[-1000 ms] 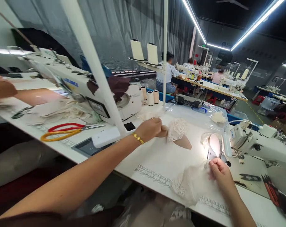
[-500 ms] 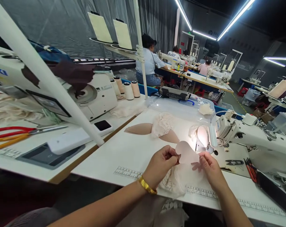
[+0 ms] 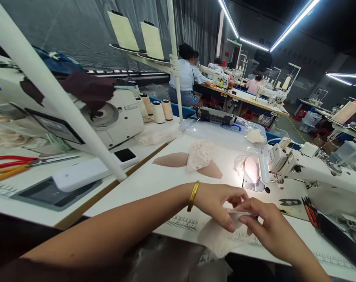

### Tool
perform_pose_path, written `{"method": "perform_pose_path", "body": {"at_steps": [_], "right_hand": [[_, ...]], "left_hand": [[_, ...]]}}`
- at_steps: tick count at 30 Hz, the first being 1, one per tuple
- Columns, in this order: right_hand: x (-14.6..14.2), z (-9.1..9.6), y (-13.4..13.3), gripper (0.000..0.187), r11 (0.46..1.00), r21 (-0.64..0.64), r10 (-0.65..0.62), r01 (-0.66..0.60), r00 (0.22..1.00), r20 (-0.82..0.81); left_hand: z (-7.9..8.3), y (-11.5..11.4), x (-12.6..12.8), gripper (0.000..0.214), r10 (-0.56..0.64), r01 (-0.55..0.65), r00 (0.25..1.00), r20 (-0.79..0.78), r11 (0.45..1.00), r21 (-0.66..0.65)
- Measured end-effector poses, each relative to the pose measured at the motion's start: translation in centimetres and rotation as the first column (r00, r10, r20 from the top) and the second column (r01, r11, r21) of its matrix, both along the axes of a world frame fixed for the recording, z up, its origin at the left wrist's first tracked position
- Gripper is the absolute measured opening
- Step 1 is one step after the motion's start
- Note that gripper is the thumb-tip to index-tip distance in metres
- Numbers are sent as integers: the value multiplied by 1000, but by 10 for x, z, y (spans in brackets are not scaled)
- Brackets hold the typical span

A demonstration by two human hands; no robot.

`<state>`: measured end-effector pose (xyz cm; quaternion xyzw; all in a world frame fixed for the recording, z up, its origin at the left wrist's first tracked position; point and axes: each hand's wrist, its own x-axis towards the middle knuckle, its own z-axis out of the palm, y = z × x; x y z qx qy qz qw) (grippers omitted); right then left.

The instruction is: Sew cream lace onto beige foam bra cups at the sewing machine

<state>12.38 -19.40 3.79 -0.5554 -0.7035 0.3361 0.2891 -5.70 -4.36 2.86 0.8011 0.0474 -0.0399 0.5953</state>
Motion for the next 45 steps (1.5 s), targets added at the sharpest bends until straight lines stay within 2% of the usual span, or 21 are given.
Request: {"method": "perform_pose_path", "body": {"at_steps": [1, 3, 5, 6, 7, 8, 10, 12, 13, 14, 15, 17, 19, 22, 25, 29, 32, 37, 45], "right_hand": [[3, 2, -1, 11, 1000, 28, -12, 11, 999, 35], [8, 3, -2, 10, 985, 152, -93, 76, 990, 110], [10, -2, 0, 9, 922, 346, -232, 172, 963, 137], [9, -7, 2, 8, 872, 440, -297, 216, 947, 124], [7, -13, 5, 8, 819, 518, -344, 247, 934, 97], [5, -20, 9, 9, 771, 578, -369, 266, 927, 66], [2, -38, 19, 14, 706, 657, -379, 265, 925, 34], [5, -57, 30, 19, 680, 704, -384, 205, 917, 104], [9, -67, 35, 21, 677, 721, -384, 147, 907, 176], [15, -75, 40, 23, 682, 728, -373, 72, 890, 262], [23, -83, 45, 25, 691, 723, -350, -12, 869, 349], [40, -95, 50, 27, 705, 689, -275, -166, 832, 482], [57, -101, 53, 27, 735, 635, -207, -239, 812, 545], [73, -102, 53, 32, 780, 577, -161, -242, 814, 559], [80, -99, 49, 37, 772, 597, -194, -221, 812, 551], [83, -93, 41, 39, 804, 554, -177, -215, 804, 568], [84, -87, 37, 38, 833, 503, -117, -231, 815, 568], [83, -77, 34, 35, 872, 437, -70, -221, 827, 557], [82, -73, 32, 37, 886, 407, -40, -222, 838, 544]], "left_hand": [[-3, 3, 4, 53, -32, 29, 998, -53, 998, -58], [-7, 11, 6, 42, -3, -7, 994, -112, 996, -90], [-4, 19, 4, 37, 153, -152, 988, -19, 986, 63], [-2, 22, 2, 33, 238, -252, 967, 93, 947, 199], [0, 25, -1, 28, 288, -354, 930, 228, 870, 344], [2, 26, -4, 24, 289, -443, 886, 362, 759, 477], [2, 27, -10, 18, 163, -541, 826, 539, 496, 679], [-5, 25, -15, 20, -14, -518, 842, 539, 257, 816], [-10, 23, -16, 19, -65, -475, 869, 491, 169, 864], [-15, 21, -16, 17, -90, -413, 901, 424, 121, 903], [-20, 18, -15, 17, -98, -341, 931, 352, 113, 933], [-28, 13, -6, 24, -103, -241, 960, 259, 162, 957], [-34, 12, 9, 18, -129, -231, 958, 257, 190, 954], [-45, 15, 37, 14, -150, -269, 944, 293, 163, 949], [-62, 19, 54, 16, -140, -266, 948, 286, 146, 953], [-77, 20, 56, 19, -154, -367, 906, 395, 185, 912], [-78, 20, 53, 19, -177, -352, 903, 392, 221, 910], [-77, 20, 56, 16, -144, -364, 904, 402, 229, 903], [-78, 17, 59, 12, -127, -370, 904, 407, 243, 897]]}}
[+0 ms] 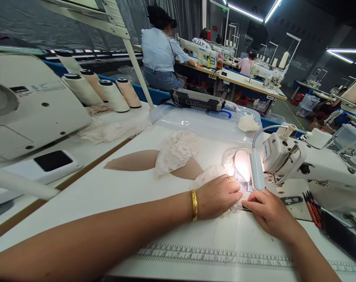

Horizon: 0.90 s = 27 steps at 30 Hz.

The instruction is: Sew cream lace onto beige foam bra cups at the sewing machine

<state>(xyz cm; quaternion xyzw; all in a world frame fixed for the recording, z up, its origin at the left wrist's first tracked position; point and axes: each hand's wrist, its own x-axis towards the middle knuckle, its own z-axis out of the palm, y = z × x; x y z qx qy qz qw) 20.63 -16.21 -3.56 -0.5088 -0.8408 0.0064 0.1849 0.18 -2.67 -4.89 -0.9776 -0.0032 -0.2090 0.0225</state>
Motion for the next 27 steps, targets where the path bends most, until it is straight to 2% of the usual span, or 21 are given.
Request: {"method": "perform_pose_path", "body": {"at_steps": [7, 11, 16, 22, 27], "right_hand": [[2, 1, 0, 35, 999, -41, 2, -2, 1000, -7], [3, -3, 1, 31, 998, -59, -23, 22, 1000, -17], [2, -10, 3, 27, 996, -27, -80, 79, 997, -17], [2, -15, 7, 30, 988, 49, -143, 144, 990, -13], [5, -21, 12, 30, 969, 131, -212, 208, 977, 15]], "left_hand": [[-2, 0, 0, 7, 5, -6, 1000, -19, 999, -54], [-13, 3, 3, 8, -21, 22, 1000, 11, 994, -105], [-24, 7, 9, 6, -33, 38, 998, 55, 994, -101], [-18, 15, 18, 5, -55, 57, 998, 40, 998, -30], [-15, 27, 27, 17, -96, 99, 993, 70, 994, -37]]}}
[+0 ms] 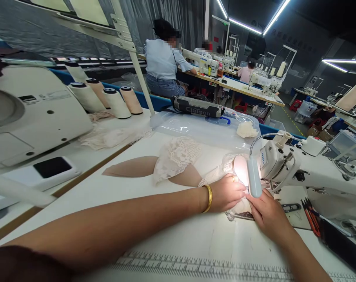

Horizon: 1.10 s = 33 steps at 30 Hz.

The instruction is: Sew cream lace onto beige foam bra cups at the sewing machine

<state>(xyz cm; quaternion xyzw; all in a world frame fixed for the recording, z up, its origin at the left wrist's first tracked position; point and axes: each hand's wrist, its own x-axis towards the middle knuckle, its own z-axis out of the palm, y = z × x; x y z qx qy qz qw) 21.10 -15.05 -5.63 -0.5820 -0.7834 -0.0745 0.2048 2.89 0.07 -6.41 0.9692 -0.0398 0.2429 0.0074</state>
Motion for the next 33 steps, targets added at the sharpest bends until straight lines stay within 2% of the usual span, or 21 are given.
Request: {"method": "perform_pose_path", "body": {"at_steps": [5, 13, 17, 22, 25, 28, 30, 32, 33], "right_hand": [[3, -6, 1, 23, 998, 2, -70, 70, 997, 28], [3, -6, 1, 26, 996, 1, -91, 91, 995, 31], [4, -7, 0, 28, 995, 2, -98, 98, 995, 30], [7, -10, 1, 25, 993, 8, -117, 117, 993, 32], [7, -10, 1, 25, 994, 18, -110, 109, 994, 4], [3, -6, -1, 25, 994, 12, -104, 105, 991, -85], [-3, -3, -3, 24, 992, -56, -120, 110, 967, -225], [-12, 0, -3, 20, 977, -193, -175, 92, 864, -471], [-19, 2, -3, 20, 963, -266, -212, 55, 761, -613]], "left_hand": [[3, 5, 4, 16, -2, 2, 1000, -5, 1000, -14], [-8, 7, 9, 12, 28, -29, 999, -24, 999, -31], [-5, 4, 9, 13, 68, -69, 997, -37, 997, -27], [6, -4, 11, 16, 194, -194, 980, -39, 981, 8], [9, -6, 15, 10, 271, -269, 960, -72, 963, 30], [11, 0, 16, 12, 283, -285, 951, -127, 958, -3], [15, 5, 9, 19, 281, -286, 949, -147, 958, -20], [20, 3, -7, 25, 234, -243, 963, -135, 968, -55], [22, -3, -18, 27, 183, -194, 978, -105, 975, -111]]}}
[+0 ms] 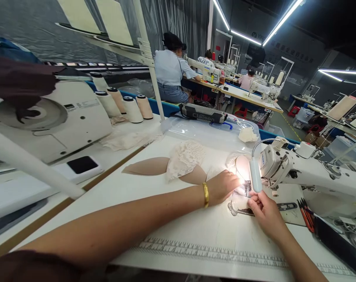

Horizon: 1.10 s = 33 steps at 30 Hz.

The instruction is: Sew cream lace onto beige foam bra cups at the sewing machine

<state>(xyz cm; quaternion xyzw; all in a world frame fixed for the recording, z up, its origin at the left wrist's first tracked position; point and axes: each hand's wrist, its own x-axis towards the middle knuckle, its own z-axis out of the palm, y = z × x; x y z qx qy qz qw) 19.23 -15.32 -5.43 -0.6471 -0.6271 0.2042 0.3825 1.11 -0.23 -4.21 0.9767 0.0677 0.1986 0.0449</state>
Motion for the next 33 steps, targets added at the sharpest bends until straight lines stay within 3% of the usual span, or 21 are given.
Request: {"method": "perform_pose_path", "body": {"at_steps": [2, 3, 4, 5, 6, 7, 8, 9, 10, 11, 12, 15, 17, 20, 21, 22, 25, 27, 30, 33], "right_hand": [[-16, 3, 3, 34, 996, -94, -30, -6, 924, -380], [-24, 4, 4, 43, 993, -120, -54, -11, 849, -525], [-34, 5, 5, 50, 991, -131, -80, -4, 774, -628], [-43, 7, 4, 54, 991, -135, -107, 17, 709, -697], [-52, 7, 2, 55, 990, -129, -129, 49, 658, -742], [-62, 7, -1, 56, 990, -117, -143, 83, 618, -773], [-70, 6, -7, 57, 988, -98, -148, 115, 585, -798], [-78, 4, -13, 58, 986, -79, -147, 144, 560, -815], [-85, 1, -21, 61, 984, -68, -148, 166, 545, -825], [-91, -2, -28, 64, 981, -65, -154, 181, 539, -828], [-96, -6, -36, 67, 980, -65, -159, 190, 538, -828], [-104, -10, -51, 76, 981, -70, -158, 180, 538, -828], [-105, -7, -53, 82, 977, -75, -172, 199, 533, -828], [-102, -2, -53, 83, 957, -92, -232, 274, 537, -811], [-100, -3, -53, 82, 953, -92, -242, 290, 539, -807], [-99, -6, -53, 80, 950, -90, -246, 298, 542, -804], [-95, -17, -53, 78, 948, -80, -243, 309, 535, -809], [-92, -22, -51, 77, 932, -63, -244, 357, 489, -837], [-87, -24, -47, 75, 894, -41, -239, 447, 396, -887], [-89, -27, -47, 70, 891, -19, -224, 453, 404, -887]], "left_hand": [[2, -22, -25, 26, -94, 120, 986, 135, 972, -203], [1, -37, -38, 23, -97, 165, 975, 202, 921, -352], [0, -54, -49, 25, -71, 177, 975, 210, 820, -544], [-1, -71, -58, 30, -47, 159, 985, 167, 632, -759], [-2, -87, -65, 35, -76, 103, 994, 83, 326, -940], [-3, -100, -69, 47, -74, 39, 996, 41, -30, -999], [-3, -110, -70, 54, 19, 34, 999, 30, -329, -944], [-2, -115, -69, 57, 145, 96, 989, 22, -529, -843], [0, -117, -67, 58, 293, 206, 956, 19, -621, -756], [3, -115, -64, 56, 437, 324, 899, 24, -630, -706], [6, -112, -60, 52, 543, 416, 839, 39, -593, -689], [14, -100, -53, 46, 674, 512, 735, 73, -482, -711], [16, -97, -51, 42, 670, 502, 741, 38, -515, -695], [17, -99, -49, 41, 594, 461, 804, -35, -659, -594], [17, -100, -48, 44, 584, 466, 811, -32, -677, -569], [18, -102, -47, 44, 589, 482, 808, -6, -668, -567], [20, -105, -47, 42, 640, 555, 758, 121, -536, -636], [18, -105, -48, 41, 646, 554, 751, 135, -506, -662], [12, -105, -50, 28, 657, 532, 752, 54, -557, -637], [11, -105, -51, 20, 646, 535, 763, 12, -621, -573]]}}
